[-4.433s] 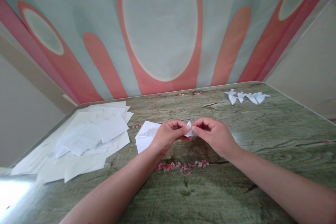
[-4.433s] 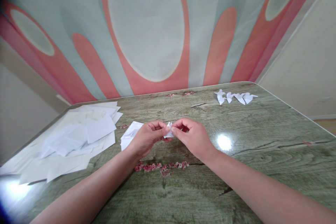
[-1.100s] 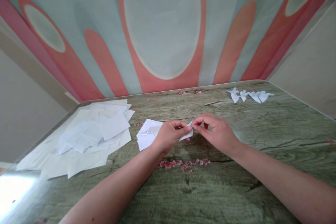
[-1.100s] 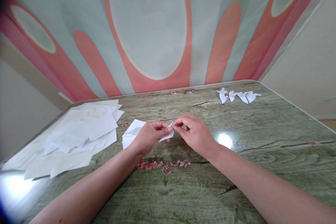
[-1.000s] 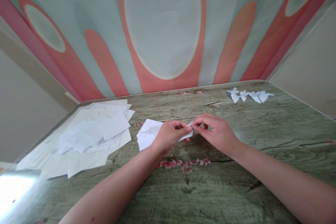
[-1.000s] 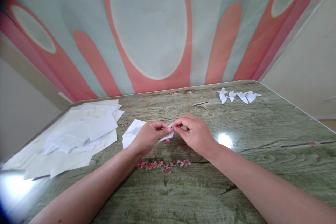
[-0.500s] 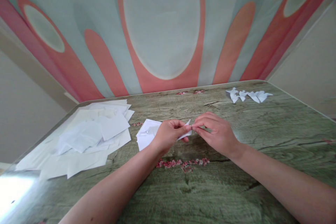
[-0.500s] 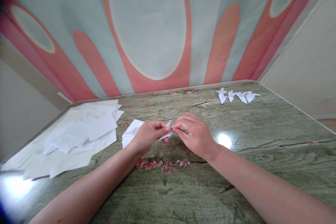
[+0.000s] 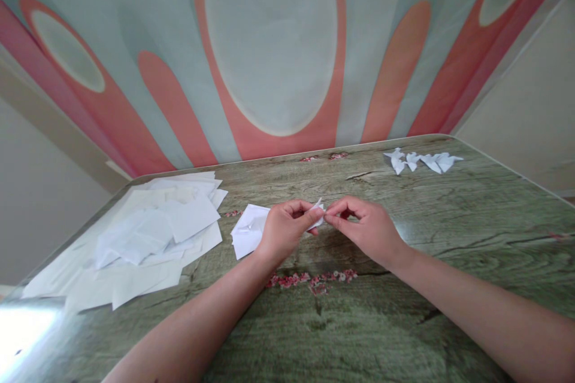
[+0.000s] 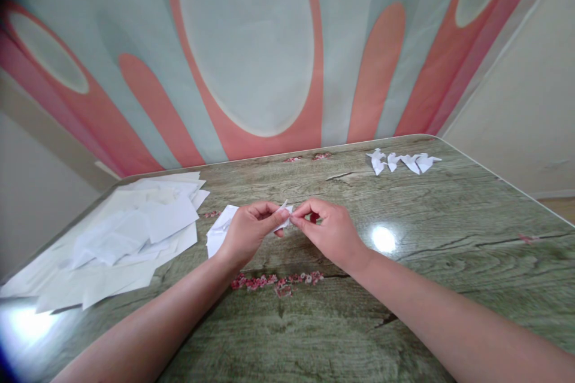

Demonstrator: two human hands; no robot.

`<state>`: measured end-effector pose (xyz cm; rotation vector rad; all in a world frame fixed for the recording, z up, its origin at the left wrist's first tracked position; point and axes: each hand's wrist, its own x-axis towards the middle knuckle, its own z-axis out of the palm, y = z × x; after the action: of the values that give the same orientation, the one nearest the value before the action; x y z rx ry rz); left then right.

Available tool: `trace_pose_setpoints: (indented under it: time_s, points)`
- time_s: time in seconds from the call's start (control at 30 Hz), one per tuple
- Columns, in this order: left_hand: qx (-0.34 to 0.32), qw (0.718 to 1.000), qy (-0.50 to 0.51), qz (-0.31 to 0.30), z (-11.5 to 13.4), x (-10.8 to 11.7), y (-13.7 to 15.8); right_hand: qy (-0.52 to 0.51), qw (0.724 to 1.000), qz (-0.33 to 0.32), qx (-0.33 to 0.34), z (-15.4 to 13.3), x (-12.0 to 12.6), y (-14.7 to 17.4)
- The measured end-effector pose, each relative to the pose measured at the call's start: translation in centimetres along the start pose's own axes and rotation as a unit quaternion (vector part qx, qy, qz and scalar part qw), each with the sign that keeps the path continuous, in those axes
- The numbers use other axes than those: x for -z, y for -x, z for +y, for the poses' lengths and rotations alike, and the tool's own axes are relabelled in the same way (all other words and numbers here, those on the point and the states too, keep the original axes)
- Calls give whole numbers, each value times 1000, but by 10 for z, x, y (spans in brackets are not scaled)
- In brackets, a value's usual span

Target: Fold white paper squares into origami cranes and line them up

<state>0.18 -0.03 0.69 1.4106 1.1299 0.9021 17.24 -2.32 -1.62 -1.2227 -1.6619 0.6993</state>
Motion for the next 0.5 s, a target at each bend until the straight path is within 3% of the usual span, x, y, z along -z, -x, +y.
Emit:
trace_pose_setpoints:
  time_s: [0.13,0.23,0.5]
  points:
    - [-7,1000,5,17,0,1,-1,-71,996,-26,-56,1,-1,-2]
    - [-10,1000,6,10,-1,1,-2,-55,994,-61,-73,2,0,-3]
    - [-6,1000,-7,23,-1,1,-2,-1,998,-59,-23,-4,6,-2]
